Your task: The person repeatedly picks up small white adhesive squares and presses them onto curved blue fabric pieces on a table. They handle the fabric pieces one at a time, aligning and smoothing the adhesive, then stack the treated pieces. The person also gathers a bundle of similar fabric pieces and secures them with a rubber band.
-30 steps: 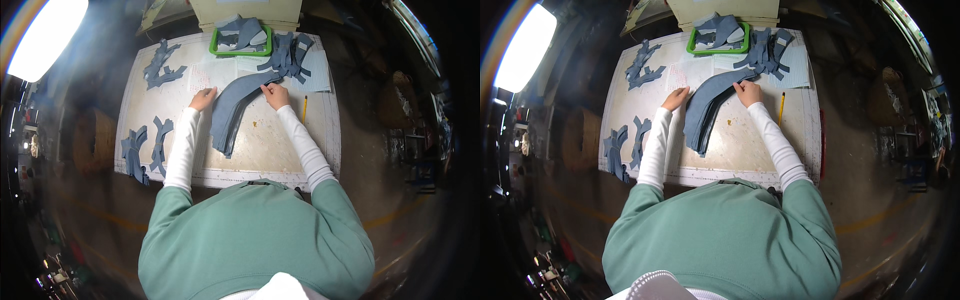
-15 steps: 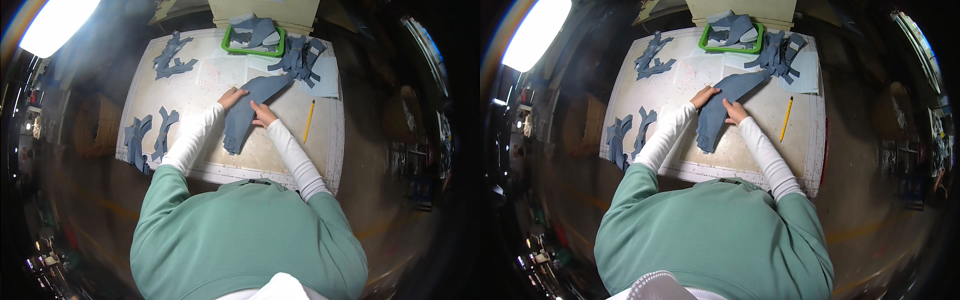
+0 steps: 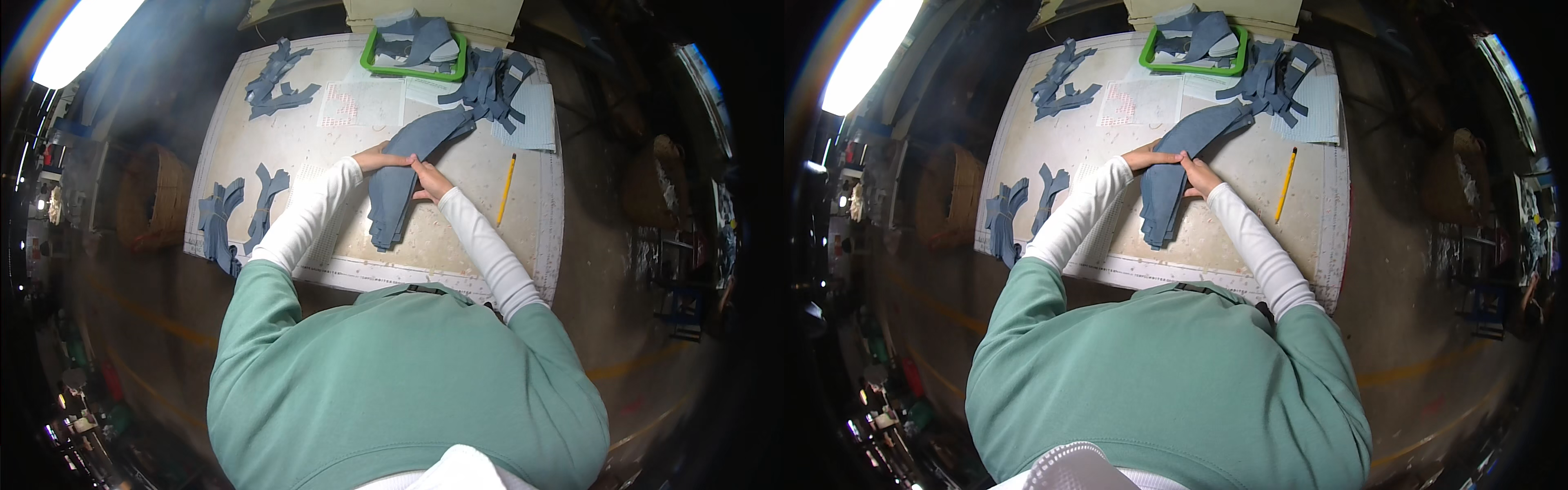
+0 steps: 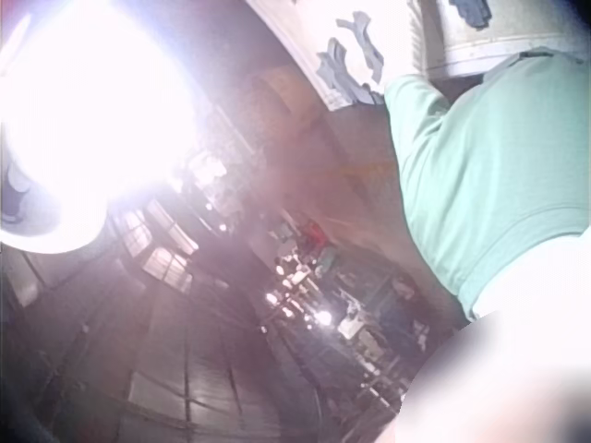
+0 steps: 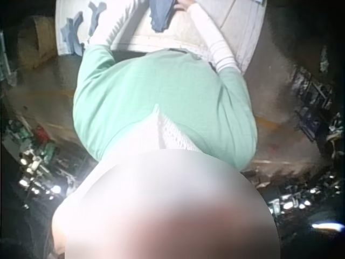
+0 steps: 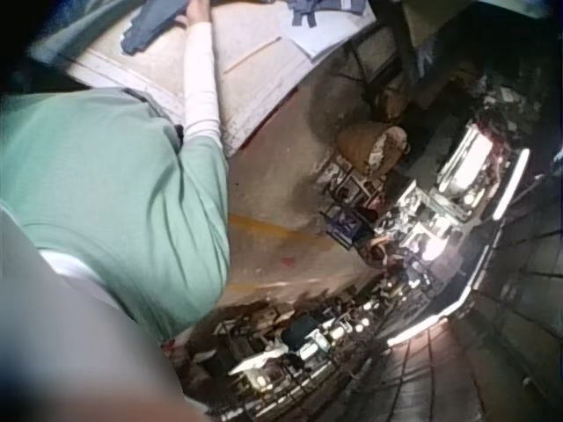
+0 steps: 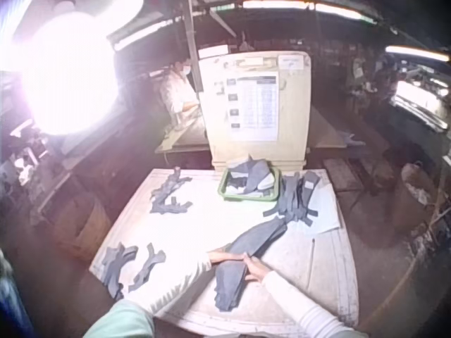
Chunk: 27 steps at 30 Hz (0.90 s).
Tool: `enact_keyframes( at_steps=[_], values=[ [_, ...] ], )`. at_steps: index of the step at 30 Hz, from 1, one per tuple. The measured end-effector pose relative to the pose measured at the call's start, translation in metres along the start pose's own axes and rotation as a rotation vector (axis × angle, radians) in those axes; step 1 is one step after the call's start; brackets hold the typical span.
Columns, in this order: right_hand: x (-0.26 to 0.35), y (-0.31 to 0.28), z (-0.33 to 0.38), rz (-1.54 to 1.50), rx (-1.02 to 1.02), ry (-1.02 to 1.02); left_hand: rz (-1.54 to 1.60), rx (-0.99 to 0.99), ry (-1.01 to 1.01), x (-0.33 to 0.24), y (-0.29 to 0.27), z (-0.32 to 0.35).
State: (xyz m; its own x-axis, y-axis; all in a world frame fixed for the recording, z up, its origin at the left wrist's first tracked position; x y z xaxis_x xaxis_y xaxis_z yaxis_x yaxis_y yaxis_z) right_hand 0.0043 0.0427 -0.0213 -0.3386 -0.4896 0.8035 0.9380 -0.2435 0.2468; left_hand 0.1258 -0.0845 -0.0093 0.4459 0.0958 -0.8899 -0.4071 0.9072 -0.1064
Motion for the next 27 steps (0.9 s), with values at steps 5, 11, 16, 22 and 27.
enact_keyframes(
  at_steps=[5, 11, 16, 22, 27],
  values=[
    [-0.012, -0.025, -0.004, 0.022, -0.094, -0.08, 0.274, -0.087, -0.094, -0.011, 0.007, 0.032],
    [-0.014, -0.052, -0.028, 0.43, -0.48, -0.572, 0.604, -0.18, -0.096, -0.034, -0.011, 0.078],
    [0.015, -0.016, -0.076, 0.7, -0.435, -0.761, 0.84, -0.053, 0.184, -0.066, -0.024, 0.139],
    [0.029, 0.031, -0.109, 1.109, -0.452, -0.635, 0.91, -0.166, 0.26, -0.082, -0.029, 0.201],
    [0.027, 0.034, -0.118, 1.08, -0.553, -0.65, 0.961, -0.211, 0.304, -0.077, -0.025, 0.232]
  ],
)
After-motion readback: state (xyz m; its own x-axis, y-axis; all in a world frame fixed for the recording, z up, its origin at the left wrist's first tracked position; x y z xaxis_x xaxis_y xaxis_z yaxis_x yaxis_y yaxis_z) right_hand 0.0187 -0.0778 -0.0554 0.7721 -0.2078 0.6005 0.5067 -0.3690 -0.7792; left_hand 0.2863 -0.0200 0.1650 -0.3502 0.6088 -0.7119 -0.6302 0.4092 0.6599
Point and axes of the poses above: each hand's wrist, its own z-axis away from the middle knuckle, its own y-axis out of the palm, x = y × z, the point moved 1 cm from there along -z, towards the middle knuckle, and after that the axes turned 2 degrees about -x, right-handed, at the moved point
